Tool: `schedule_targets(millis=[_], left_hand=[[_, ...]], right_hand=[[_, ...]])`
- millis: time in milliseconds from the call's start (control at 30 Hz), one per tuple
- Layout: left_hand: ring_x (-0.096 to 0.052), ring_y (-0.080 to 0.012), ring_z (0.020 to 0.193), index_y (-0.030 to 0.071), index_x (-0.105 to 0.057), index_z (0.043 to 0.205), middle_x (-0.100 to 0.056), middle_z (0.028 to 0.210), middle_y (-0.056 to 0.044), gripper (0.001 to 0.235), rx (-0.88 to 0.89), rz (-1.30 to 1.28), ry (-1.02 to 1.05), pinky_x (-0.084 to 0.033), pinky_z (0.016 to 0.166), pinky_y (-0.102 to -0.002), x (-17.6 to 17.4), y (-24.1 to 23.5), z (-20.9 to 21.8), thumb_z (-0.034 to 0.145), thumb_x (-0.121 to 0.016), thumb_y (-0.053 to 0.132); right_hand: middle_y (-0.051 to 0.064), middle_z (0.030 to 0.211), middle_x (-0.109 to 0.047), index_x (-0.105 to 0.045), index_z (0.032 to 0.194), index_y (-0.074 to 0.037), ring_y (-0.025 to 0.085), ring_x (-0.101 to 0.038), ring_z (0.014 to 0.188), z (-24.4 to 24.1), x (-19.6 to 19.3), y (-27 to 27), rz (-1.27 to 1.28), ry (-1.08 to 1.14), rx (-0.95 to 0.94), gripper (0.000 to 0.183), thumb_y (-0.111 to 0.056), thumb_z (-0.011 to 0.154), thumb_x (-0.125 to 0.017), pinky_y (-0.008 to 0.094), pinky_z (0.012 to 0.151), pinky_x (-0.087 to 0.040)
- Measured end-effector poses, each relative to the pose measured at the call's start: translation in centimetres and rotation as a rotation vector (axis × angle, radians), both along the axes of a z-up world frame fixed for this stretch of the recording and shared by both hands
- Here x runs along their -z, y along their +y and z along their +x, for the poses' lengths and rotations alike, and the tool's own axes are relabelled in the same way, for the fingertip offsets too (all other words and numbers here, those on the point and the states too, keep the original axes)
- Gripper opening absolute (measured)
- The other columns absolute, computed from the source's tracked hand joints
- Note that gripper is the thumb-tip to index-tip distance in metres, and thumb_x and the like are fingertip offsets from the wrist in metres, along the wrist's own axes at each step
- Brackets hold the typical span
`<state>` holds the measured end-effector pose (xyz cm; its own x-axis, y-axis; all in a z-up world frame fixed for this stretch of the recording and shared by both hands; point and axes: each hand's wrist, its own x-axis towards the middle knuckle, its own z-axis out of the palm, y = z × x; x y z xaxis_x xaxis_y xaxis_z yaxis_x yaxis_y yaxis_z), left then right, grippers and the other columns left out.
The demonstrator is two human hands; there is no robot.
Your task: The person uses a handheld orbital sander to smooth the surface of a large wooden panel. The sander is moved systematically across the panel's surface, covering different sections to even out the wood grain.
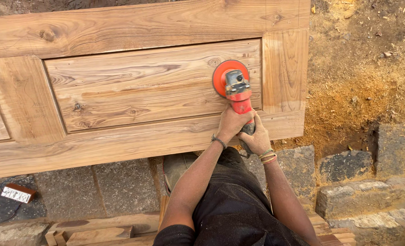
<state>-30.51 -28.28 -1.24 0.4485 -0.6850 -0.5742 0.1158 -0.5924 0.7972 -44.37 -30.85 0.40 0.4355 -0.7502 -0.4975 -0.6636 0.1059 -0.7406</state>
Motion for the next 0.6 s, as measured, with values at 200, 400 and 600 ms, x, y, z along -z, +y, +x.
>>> schedule_targets(millis=[200, 400, 600], left_hand=[[-0.078, -0.0277, 0.083, 0.002, -0.074, 0.098, -0.078, 0.088, -0.013, 0.054, 0.188, -0.048, 0.045, -0.061, 0.078, -0.037, 0.2, -3.0, -3.9, 0.072, -0.076, 0.049], [-0.073, -0.0328, 0.090, 0.002, -0.064, 0.107, -0.068, 0.101, -0.018, 0.063, 0.263, -0.067, -0.043, -0.060, 0.078, -0.043, 1.6, -3.6, -5.5, 0.068, -0.084, 0.047], [-0.076, -0.0296, 0.087, 0.005, -0.073, 0.101, -0.077, 0.094, -0.015, 0.054, 0.240, -0.089, -0.033, -0.060, 0.079, -0.040, 0.0, 1.0, 0.4, 0.069, -0.078, 0.049]], right_hand=[[0.014, 0.102, -0.072, -0.049, 0.139, -0.005, 0.024, -0.073, 0.086, -4.6, 0.8, -1.4, -0.018, 0.032, 0.129, 0.077, -0.027, 0.072, -0.078, 0.036, 0.074, -0.060], [0.011, 0.100, -0.069, -0.049, 0.134, -0.005, 0.021, -0.070, 0.083, -5.0, 0.4, 0.1, 0.060, -0.118, 0.298, 0.065, -0.018, 0.075, -0.074, 0.036, 0.068, -0.059], [0.012, 0.100, -0.070, -0.053, 0.131, -0.002, 0.019, -0.069, 0.084, 0.0, 0.9, 4.1, 0.024, -0.132, 0.241, 0.064, -0.020, 0.074, -0.077, 0.034, 0.072, -0.058]])
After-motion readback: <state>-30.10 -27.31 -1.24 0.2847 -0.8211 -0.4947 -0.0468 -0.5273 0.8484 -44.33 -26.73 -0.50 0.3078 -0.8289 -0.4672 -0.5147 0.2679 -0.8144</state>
